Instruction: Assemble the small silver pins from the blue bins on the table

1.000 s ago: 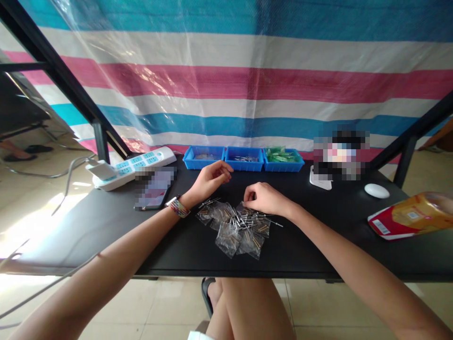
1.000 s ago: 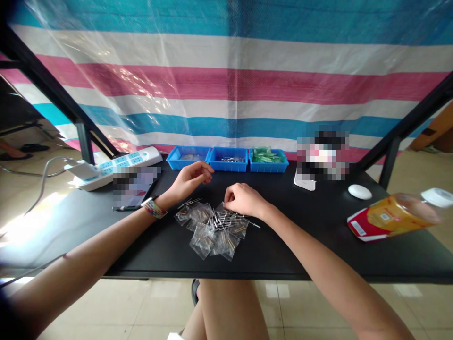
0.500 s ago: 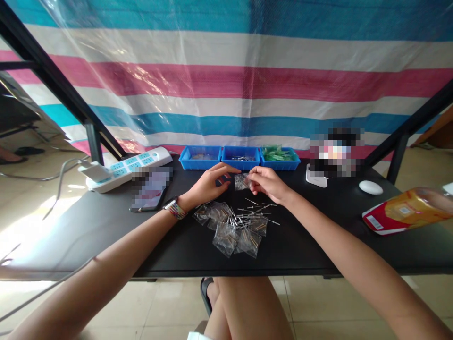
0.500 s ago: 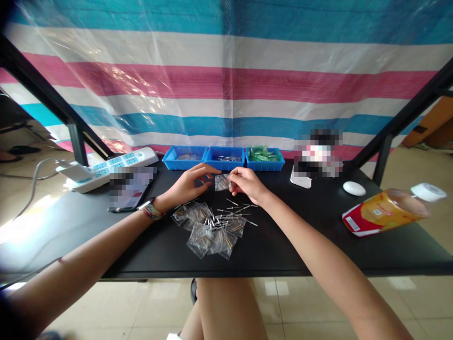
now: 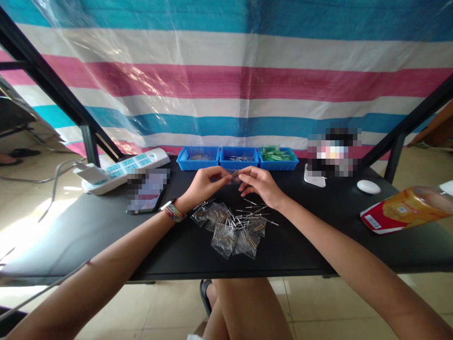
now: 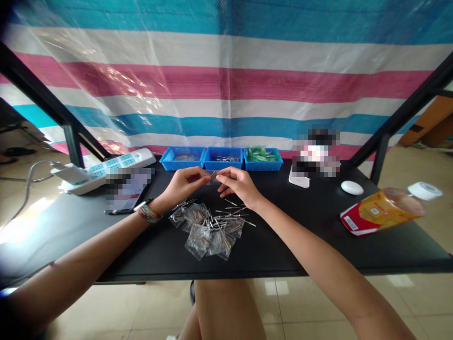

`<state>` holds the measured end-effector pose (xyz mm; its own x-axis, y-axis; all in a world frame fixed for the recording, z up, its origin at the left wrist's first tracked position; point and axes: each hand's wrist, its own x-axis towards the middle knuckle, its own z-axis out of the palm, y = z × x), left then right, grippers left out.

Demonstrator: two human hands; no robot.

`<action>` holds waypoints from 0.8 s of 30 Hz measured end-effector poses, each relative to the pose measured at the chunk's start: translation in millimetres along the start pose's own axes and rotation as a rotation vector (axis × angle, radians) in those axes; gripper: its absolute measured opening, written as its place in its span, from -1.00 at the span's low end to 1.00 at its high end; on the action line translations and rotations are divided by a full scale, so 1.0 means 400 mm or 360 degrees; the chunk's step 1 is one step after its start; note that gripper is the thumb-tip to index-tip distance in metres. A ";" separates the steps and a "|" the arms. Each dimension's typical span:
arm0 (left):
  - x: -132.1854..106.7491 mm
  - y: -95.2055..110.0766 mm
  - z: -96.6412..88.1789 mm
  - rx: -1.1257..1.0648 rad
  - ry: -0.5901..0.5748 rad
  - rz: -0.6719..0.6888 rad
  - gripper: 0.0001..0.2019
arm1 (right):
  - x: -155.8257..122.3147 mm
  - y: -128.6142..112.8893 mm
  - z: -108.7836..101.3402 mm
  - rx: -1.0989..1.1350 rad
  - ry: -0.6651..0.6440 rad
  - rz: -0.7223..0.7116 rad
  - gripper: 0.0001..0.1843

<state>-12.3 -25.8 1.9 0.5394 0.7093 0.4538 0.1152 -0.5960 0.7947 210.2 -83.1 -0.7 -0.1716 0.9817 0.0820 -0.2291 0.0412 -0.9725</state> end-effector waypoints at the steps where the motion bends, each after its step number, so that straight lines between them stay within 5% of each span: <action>1: 0.000 0.000 0.000 0.0012 -0.0028 0.0008 -0.69 | 0.001 0.003 0.000 -0.0039 0.0013 -0.0016 -0.57; 8: -0.002 0.011 -0.003 0.0111 -0.0019 0.0166 -0.76 | 0.011 0.008 -0.010 0.0117 0.0092 0.0113 -0.53; 11: -0.001 0.014 -0.007 0.0254 0.0012 0.0331 -0.61 | 0.014 0.005 -0.013 0.0255 0.0096 0.0208 -0.55; 14: 0.000 0.015 -0.011 0.0374 -0.0023 0.0425 -0.78 | 0.013 0.007 -0.011 0.0309 0.0058 0.0326 -0.59; 20: 0.002 -0.003 -0.012 0.0207 0.0137 0.0140 -0.77 | 0.006 0.007 -0.005 -0.0031 0.0079 0.0047 -0.56; 24: 0.004 -0.008 -0.001 -0.0056 0.0066 -0.0041 -0.70 | 0.010 0.017 -0.003 -0.0211 0.0025 -0.0096 -0.53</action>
<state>-12.3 -22.6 0.2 0.5014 0.7398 0.4487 0.0989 -0.5642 0.8197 209.1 -78.9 -7.3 -0.1464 0.9795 0.1386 -0.1096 0.1232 -0.9863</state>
